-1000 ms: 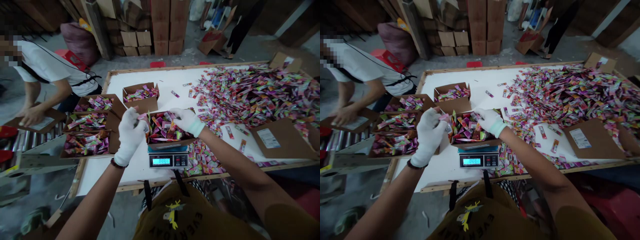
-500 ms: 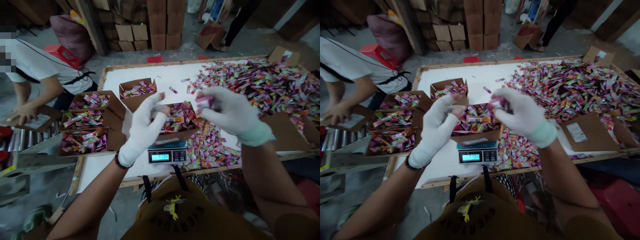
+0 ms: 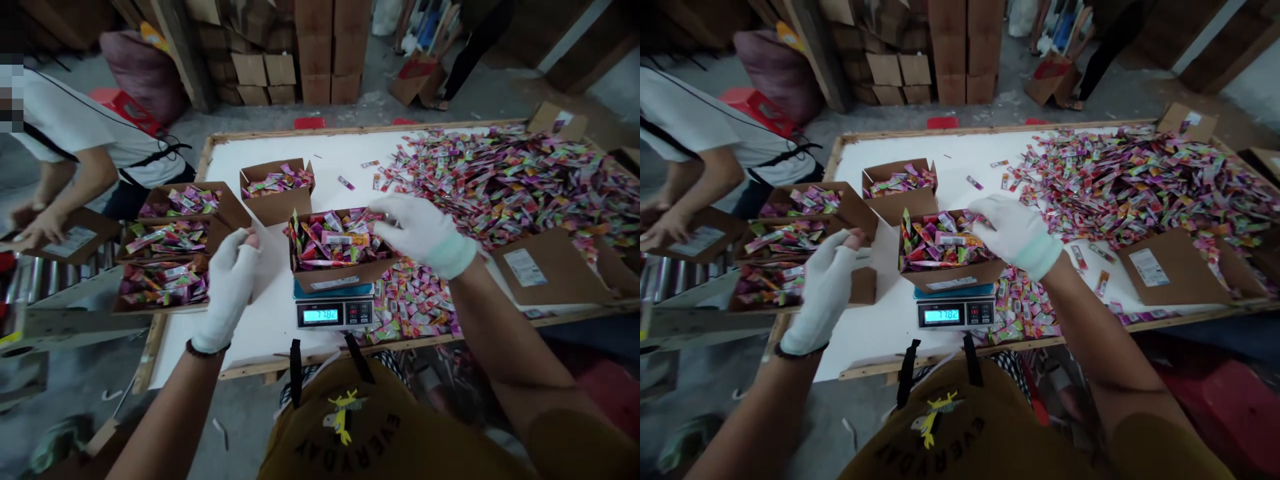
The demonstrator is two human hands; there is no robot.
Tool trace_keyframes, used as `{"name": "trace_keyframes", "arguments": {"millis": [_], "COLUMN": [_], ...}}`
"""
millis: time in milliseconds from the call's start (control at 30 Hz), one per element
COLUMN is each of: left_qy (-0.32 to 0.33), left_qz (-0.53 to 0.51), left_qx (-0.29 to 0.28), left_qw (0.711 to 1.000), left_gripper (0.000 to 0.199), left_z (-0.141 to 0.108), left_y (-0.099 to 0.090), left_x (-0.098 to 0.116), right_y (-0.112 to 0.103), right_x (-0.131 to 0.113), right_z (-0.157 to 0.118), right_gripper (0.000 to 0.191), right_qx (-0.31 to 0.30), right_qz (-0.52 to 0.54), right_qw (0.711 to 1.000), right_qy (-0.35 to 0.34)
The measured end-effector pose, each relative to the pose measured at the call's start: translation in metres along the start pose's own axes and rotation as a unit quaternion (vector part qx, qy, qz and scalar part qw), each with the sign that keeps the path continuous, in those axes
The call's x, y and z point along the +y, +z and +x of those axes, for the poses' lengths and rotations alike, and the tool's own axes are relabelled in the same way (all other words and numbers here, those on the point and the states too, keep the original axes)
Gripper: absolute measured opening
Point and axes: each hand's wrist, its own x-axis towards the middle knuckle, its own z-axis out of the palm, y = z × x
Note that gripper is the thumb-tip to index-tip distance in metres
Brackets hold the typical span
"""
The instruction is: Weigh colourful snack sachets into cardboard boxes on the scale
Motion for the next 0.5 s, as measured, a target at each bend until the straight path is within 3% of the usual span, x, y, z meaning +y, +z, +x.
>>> {"name": "trace_keyframes", "arguments": {"millis": [133,300,400,500], "left_qy": [0.018,-0.043,-0.078,-0.116], "left_qz": [0.089,0.167,0.195,0.157], "left_qx": [-0.031,-0.138,-0.185,-0.193], "left_qw": [0.995,0.975,0.960,0.962], "left_gripper": [0.043,0.033,0.028,0.019], "left_z": [0.004,0.019,0.025,0.018], "left_y": [0.027,0.049,0.053,0.046], "left_x": [0.005,-0.010,-0.021,-0.025], "right_y": [0.009,0.046,0.077,0.089], "right_x": [-0.002,-0.001,0.005,0.013], "right_z": [0.015,0.032,0.045,0.049], "right_gripper": [0.032,0.033,0.035,0.022], "right_qx": [-0.035,-0.196,-0.260,-0.250], "right_qz": [-0.012,-0.076,-0.144,-0.139], "right_qw": [0.999,0.978,0.954,0.957], "right_qy": [0.008,0.004,0.039,0.048]}}
